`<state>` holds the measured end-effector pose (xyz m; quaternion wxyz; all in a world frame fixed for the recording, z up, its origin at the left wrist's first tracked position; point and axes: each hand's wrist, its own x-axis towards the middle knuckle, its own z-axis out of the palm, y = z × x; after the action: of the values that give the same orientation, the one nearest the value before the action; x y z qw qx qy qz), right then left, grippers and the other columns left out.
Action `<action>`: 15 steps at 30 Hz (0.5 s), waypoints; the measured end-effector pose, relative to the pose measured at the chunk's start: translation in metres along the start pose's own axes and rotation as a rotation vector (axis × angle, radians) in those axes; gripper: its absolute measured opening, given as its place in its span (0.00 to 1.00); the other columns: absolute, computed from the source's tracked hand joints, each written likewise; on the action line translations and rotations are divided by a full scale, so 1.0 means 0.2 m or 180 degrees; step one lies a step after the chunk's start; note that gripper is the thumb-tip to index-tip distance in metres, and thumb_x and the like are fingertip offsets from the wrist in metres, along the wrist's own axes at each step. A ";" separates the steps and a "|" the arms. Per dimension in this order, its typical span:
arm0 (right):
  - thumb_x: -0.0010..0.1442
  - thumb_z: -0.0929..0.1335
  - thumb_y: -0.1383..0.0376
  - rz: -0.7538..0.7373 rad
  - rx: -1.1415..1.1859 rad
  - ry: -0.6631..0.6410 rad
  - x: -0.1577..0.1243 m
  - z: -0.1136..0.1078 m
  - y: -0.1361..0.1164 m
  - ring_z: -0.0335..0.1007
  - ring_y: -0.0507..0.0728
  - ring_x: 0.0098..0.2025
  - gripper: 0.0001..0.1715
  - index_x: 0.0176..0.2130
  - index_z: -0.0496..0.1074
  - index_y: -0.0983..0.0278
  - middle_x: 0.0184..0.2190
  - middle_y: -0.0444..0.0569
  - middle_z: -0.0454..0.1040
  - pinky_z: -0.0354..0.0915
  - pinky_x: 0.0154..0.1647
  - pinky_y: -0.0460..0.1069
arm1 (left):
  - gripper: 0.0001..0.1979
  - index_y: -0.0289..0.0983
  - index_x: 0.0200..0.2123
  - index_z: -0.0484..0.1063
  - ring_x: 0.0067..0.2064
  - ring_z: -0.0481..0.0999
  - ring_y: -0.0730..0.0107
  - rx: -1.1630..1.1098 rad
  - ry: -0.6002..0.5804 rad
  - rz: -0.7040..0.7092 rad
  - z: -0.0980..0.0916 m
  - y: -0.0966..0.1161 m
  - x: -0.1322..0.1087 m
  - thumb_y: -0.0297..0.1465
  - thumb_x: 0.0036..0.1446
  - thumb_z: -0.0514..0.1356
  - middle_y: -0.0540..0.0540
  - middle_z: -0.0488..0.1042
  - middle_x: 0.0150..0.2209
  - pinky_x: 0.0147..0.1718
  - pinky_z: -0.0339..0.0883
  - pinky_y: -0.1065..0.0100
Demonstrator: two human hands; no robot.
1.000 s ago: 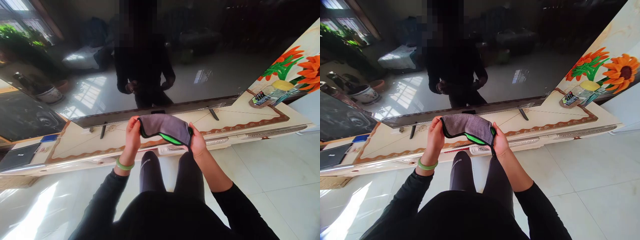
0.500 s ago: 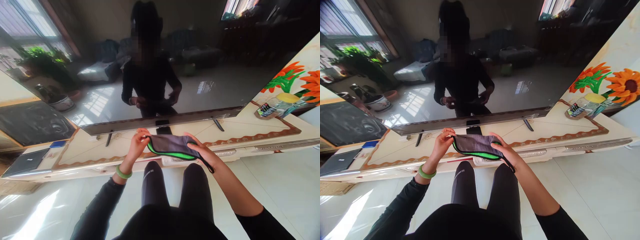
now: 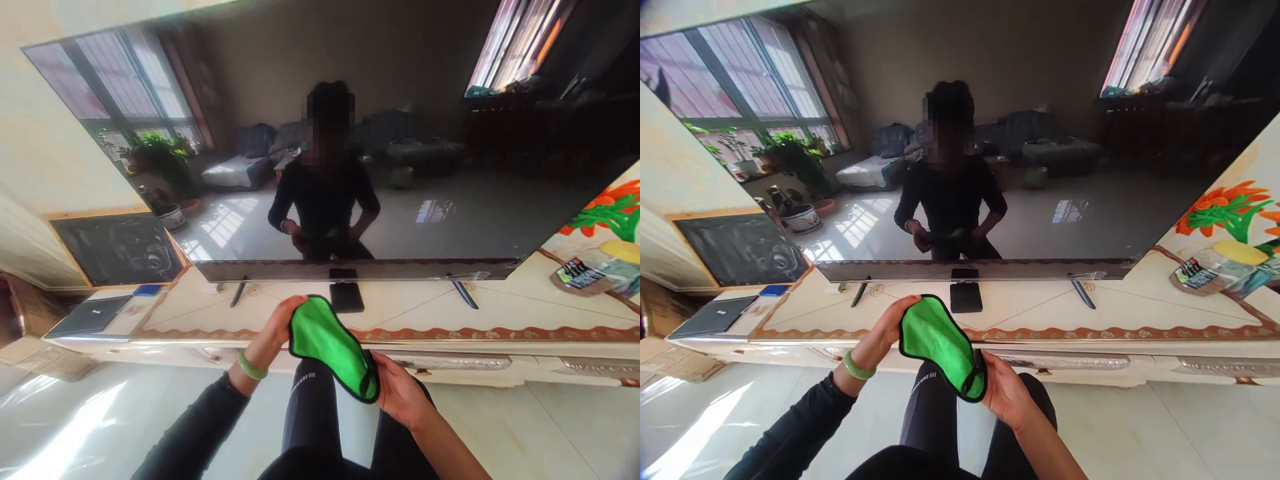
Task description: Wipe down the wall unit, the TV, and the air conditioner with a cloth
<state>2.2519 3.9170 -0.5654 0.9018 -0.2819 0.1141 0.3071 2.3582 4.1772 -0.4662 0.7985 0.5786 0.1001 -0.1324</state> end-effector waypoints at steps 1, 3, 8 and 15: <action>0.61 0.78 0.56 0.0054 0.0059 0.0027 -0.01 0.00 0.01 0.85 0.61 0.52 0.20 0.50 0.82 0.64 0.48 0.53 0.87 0.75 0.63 0.56 | 0.20 0.35 0.29 0.74 0.29 0.73 0.71 -0.0023 0.0060 -0.0011 -0.02 -0.03 -0.01 0.41 0.41 0.77 0.49 0.76 0.28 0.32 0.68 0.68; 0.56 0.81 0.55 0.0014 0.0042 0.0164 -0.03 -0.02 0.02 0.82 0.62 0.57 0.25 0.50 0.83 0.62 0.52 0.52 0.85 0.73 0.66 0.58 | 0.23 0.36 0.27 0.73 0.27 0.71 0.72 -0.0047 0.0177 -0.0050 -0.06 -0.08 -0.02 0.44 0.39 0.78 0.51 0.73 0.25 0.30 0.66 0.68; 0.48 0.84 0.53 -0.0212 -0.0294 0.0544 -0.03 -0.08 0.03 0.79 0.68 0.62 0.26 0.45 0.84 0.58 0.50 0.51 0.86 0.74 0.66 0.61 | 0.29 0.38 0.37 0.75 0.28 0.69 0.74 -0.0111 0.0299 0.0133 -0.11 -0.14 -0.03 0.48 0.36 0.79 0.55 0.70 0.26 0.29 0.62 0.71; 0.47 0.80 0.41 -0.0791 -0.0606 0.0780 -0.03 -0.03 -0.15 0.75 0.69 0.66 0.29 0.47 0.83 0.48 0.58 0.48 0.82 0.75 0.66 0.66 | 0.20 0.37 0.44 0.83 0.41 0.74 0.67 0.1026 -0.0607 0.0889 -0.10 -0.06 -0.13 0.29 0.45 0.75 0.45 0.76 0.40 0.41 0.66 0.69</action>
<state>2.2645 3.8914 -0.5538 0.8814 -0.4131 0.1577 0.1662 2.3297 4.1953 -0.4752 0.7122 0.6918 -0.0793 -0.0889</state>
